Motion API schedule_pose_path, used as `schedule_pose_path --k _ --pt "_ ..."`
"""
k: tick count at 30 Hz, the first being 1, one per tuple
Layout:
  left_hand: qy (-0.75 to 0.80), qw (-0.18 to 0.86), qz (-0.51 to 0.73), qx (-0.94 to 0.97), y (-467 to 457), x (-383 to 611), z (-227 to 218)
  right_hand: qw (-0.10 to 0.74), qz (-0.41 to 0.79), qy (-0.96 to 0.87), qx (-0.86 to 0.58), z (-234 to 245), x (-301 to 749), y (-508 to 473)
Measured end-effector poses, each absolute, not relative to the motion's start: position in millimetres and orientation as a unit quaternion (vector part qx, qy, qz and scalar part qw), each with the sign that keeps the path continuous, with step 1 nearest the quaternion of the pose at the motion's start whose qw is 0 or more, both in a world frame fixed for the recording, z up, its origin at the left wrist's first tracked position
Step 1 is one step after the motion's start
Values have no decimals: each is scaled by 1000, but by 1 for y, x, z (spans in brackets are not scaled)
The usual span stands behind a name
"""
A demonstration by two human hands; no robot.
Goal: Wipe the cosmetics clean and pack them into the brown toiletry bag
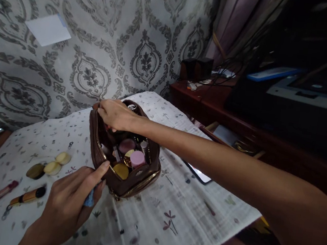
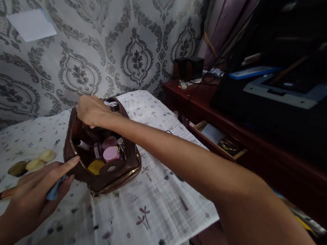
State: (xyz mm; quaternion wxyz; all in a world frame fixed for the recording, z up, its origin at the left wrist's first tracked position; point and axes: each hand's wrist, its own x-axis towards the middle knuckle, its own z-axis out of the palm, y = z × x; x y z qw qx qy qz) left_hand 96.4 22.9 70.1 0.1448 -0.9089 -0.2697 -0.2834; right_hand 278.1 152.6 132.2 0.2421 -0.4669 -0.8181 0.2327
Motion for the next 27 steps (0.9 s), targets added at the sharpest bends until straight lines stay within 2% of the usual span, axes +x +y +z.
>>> schedule_pose_path --k 6,11,18,27 --pt "-271 143 -283 -909 23 98 71 257 277 -827 -416 133 291 137" --pt "-271 135 -280 -911 23 98 71 264 189 -867 -379 119 295 133" --pt "-270 139 -277 -912 23 98 71 317 173 -859 -363 104 281 136" --pt "-272 120 -280 -913 24 93 68 197 187 -902 -335 112 278 122"
